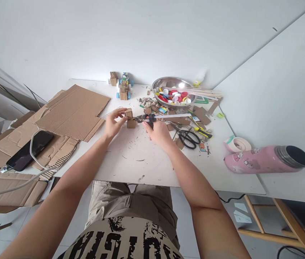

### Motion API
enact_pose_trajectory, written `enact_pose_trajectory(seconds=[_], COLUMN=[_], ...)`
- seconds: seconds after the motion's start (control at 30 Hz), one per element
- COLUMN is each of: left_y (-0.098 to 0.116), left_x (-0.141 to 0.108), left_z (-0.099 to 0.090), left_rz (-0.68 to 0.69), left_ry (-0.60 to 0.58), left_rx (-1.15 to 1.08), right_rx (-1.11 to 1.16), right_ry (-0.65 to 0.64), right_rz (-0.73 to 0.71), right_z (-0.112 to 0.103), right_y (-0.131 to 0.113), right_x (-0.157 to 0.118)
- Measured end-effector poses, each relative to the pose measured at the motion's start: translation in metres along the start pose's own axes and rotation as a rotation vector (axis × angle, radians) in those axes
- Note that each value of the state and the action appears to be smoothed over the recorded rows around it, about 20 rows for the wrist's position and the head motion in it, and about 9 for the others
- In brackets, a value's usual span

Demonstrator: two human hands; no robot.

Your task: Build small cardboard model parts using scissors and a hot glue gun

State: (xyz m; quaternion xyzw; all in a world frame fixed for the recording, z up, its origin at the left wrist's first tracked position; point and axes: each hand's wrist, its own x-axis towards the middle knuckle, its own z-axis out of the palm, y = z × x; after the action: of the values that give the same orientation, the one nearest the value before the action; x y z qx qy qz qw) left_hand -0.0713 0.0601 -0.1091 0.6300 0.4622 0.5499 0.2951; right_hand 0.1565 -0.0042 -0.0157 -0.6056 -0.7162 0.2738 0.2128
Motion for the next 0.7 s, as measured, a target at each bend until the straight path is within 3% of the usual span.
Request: enact_pose_trajectory(seconds=[0.33,0.7], left_y=[-0.002,0.001], left_x=[0.0,-0.003], left_z=[0.0,0.0], left_rz=[0.031,0.044], left_ry=[-0.017,-0.014], left_rx=[0.044,0.061], right_rx=[-0.299,-0.48], right_ry=[0.044,0.164], right_rz=[-0.069,-0.175], right_z=[0.005,0.021], right_y=[0.006,0.024], right_x=[0.001,0.003])
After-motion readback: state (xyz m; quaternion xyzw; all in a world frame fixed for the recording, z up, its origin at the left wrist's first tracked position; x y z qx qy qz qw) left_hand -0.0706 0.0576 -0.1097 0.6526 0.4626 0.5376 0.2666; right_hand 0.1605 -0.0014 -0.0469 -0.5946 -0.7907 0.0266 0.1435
